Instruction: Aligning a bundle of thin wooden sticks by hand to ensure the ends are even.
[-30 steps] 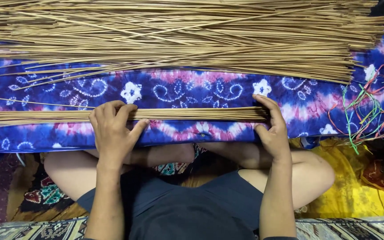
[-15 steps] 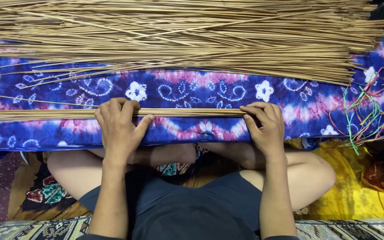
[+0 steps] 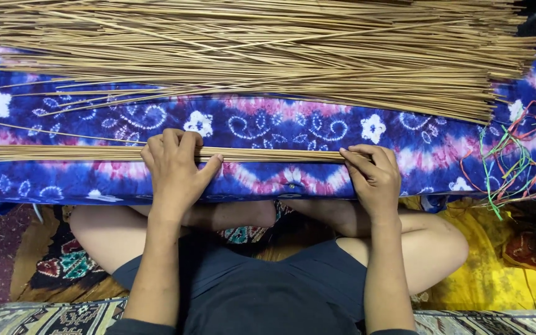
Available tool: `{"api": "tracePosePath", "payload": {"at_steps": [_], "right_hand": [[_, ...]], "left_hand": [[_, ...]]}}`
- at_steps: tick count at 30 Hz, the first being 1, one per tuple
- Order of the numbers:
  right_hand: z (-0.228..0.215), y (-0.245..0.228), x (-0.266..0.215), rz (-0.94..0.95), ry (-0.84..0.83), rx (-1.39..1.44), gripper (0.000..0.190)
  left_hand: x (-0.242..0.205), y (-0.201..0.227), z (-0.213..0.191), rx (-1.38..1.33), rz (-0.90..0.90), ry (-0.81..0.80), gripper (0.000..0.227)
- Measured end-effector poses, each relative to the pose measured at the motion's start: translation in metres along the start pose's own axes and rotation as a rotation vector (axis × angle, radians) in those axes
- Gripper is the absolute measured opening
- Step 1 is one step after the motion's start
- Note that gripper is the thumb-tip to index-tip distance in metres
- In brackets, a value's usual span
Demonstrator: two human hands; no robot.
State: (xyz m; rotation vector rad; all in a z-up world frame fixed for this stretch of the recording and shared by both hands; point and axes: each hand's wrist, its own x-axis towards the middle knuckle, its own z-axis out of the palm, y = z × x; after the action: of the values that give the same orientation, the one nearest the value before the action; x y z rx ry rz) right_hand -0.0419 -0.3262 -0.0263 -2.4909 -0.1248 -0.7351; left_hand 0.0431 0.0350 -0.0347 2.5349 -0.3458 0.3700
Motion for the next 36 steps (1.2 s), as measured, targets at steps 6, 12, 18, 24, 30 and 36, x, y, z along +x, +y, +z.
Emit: {"api": "tracePosePath", "payload": {"at_steps": [6,12,18,24,30,36], "right_hand": [[-0.001,0.001,-0.001,-0.072,-0.02,-0.082,0.023],[-0.014,0.005,0.011,-0.118,-0.171,-0.28,0.031],[-0.03,-0.01,0.04,-0.222,-0.471,-0.532,0.026],[-0.018,-0.001,0.042,-0.114,-0.636,-0.535,0.029],[-0.021,-0.004,0.036,-0.168,-0.559,-0.571,0.023],[-0.021,0.0,0.031,-0.164,-0.564,-0.583,0.023]], "left_hand": [[-0.003,-0.004,0.005,0.033,0.028,0.035,0.044],[-0.003,-0.005,0.007,0.048,0.032,0.048,0.046],[-0.003,0.001,0.002,0.059,0.032,0.064,0.047],[-0.002,0.003,0.0,0.065,0.02,0.057,0.05],[-0.003,0.003,0.0,0.067,0.022,0.052,0.049],[-0.004,0.001,0.004,0.082,0.021,0.051,0.05]]}}
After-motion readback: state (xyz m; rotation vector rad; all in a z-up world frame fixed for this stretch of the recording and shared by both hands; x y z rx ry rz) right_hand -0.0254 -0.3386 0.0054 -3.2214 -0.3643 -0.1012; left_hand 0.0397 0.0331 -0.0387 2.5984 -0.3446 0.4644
